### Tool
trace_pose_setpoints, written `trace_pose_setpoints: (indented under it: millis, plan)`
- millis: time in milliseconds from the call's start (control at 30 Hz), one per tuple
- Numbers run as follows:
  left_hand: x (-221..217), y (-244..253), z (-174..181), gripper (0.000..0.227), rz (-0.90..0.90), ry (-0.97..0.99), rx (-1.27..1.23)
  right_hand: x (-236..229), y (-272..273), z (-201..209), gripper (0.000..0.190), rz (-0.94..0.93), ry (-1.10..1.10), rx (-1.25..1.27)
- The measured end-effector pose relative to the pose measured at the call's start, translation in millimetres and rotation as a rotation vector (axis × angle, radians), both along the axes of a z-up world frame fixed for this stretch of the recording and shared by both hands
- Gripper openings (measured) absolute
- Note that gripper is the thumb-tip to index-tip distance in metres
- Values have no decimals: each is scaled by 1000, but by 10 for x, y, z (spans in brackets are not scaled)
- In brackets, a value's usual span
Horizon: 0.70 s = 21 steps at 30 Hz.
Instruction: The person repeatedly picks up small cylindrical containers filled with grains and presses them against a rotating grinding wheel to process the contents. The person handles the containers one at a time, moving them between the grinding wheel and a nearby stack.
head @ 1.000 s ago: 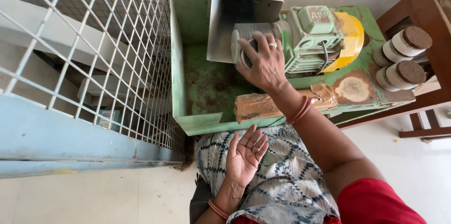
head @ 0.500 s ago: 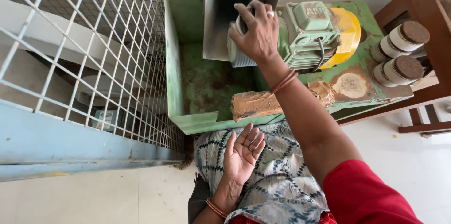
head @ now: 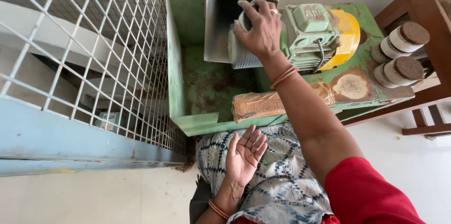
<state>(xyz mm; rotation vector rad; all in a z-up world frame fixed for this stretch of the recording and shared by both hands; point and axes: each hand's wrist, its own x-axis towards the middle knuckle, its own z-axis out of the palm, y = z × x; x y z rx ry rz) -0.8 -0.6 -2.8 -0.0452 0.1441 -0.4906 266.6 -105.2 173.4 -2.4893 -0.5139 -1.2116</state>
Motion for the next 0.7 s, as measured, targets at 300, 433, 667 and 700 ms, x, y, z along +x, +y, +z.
trace_pose_setpoints:
  millis: [300,433,667,700]
  plan:
    - [9,-9,-59,59,7,-5,7,-729,89,-249,52,87,-27,-110]
    - [4,-22,-76,58,-10,22,9,-714,-118,-302,51,91,-12,-123]
    - [-11,-12,5,58,-5,-3,36,108,-113,10,49,-7,-33,-57]
    - [-11,-6,13,58,-2,10,36,155,-72,17,48,-10,-43,-71]
